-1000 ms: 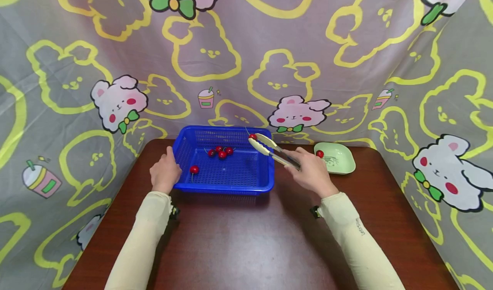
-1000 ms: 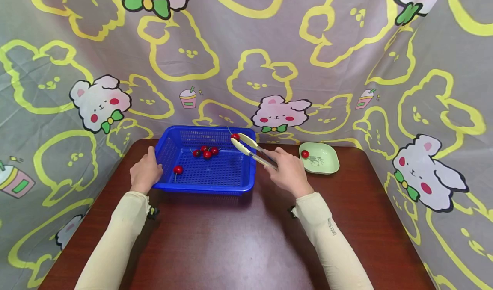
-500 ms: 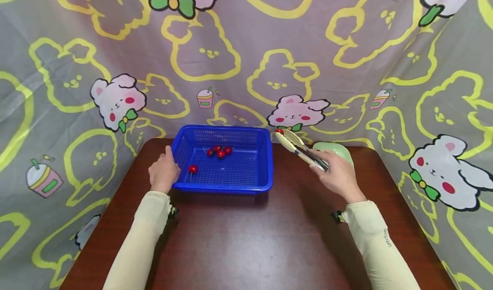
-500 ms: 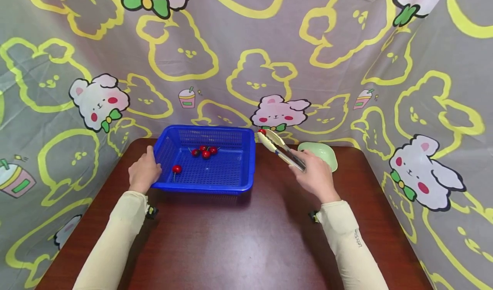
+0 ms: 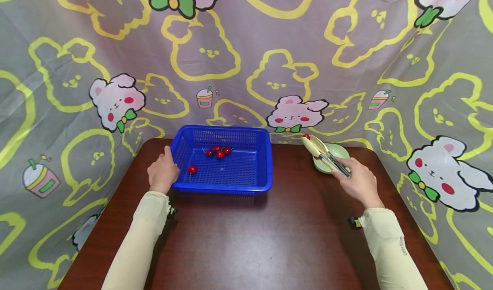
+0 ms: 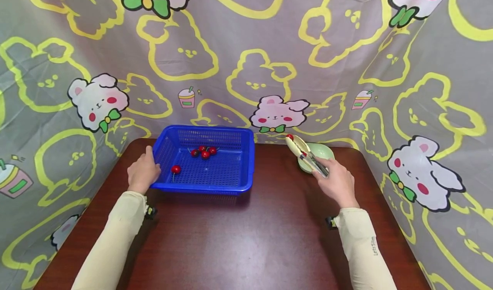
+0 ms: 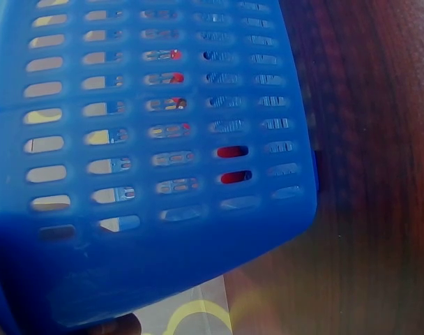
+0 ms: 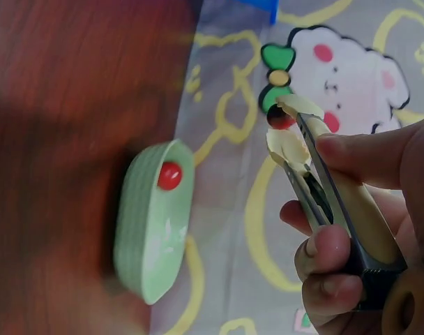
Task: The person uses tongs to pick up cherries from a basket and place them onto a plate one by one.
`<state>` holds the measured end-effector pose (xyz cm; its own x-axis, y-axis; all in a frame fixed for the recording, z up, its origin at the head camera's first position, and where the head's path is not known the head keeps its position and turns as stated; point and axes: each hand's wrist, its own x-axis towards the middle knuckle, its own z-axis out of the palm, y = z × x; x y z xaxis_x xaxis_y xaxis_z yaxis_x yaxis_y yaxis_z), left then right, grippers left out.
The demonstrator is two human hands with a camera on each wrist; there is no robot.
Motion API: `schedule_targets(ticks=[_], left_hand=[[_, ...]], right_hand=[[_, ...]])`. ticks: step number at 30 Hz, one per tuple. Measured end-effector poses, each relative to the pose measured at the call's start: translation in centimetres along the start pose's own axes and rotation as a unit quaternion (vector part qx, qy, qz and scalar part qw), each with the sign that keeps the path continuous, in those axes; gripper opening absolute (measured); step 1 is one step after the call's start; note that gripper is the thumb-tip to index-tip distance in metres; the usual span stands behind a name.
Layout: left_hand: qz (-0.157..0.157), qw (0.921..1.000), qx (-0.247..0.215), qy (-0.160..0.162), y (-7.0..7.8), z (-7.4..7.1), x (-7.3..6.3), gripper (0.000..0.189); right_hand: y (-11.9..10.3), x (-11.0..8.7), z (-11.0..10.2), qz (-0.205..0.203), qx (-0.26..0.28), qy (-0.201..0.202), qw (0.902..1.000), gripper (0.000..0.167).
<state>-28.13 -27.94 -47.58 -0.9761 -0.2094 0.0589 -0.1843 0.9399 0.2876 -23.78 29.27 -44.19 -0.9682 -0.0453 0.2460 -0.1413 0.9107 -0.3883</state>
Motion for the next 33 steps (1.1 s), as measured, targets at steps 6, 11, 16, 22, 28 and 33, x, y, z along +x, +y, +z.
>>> schedule_targets(ticks=[6, 11, 16, 22, 28, 33], left_hand=[[0.002, 1.0000, -0.004, 0.003, 0.0, 0.0, 0.0, 0.069], [-0.001, 1.0000, -0.003, -0.003, 0.0, 0.0, 0.0, 0.070], [-0.004, 1.0000, 0.000, -0.006, 0.0, 0.1, 0.0, 0.072], [0.000, 1.0000, 0.001, -0.002, 0.1, 0.1, 0.1, 0.072], [0.003, 1.0000, 0.001, -0.003, 0.0, 0.0, 0.1, 0.073], [-0.001, 1.0000, 0.002, -0.008, 0.0, 0.1, 0.2, 0.072]], right_hand=[[1.5, -0.4, 0.3, 0.024, -0.008, -0.008, 0.9997, 0.049], [2.9, -0.6, 0.9, 0.041, -0.013, -0.013, 0.9990, 0.049], [4.2, -0.7, 1.2, 0.061, -0.019, -0.013, 0.9979, 0.049], [4.9, -0.8, 1.5, 0.080, -0.024, -0.019, 0.9963, 0.051], [5.2, -0.7, 1.8, 0.088, -0.029, -0.026, 0.9953, 0.051], [5.4, -0.6, 2.1, 0.096, -0.033, -0.030, 0.9944, 0.052]])
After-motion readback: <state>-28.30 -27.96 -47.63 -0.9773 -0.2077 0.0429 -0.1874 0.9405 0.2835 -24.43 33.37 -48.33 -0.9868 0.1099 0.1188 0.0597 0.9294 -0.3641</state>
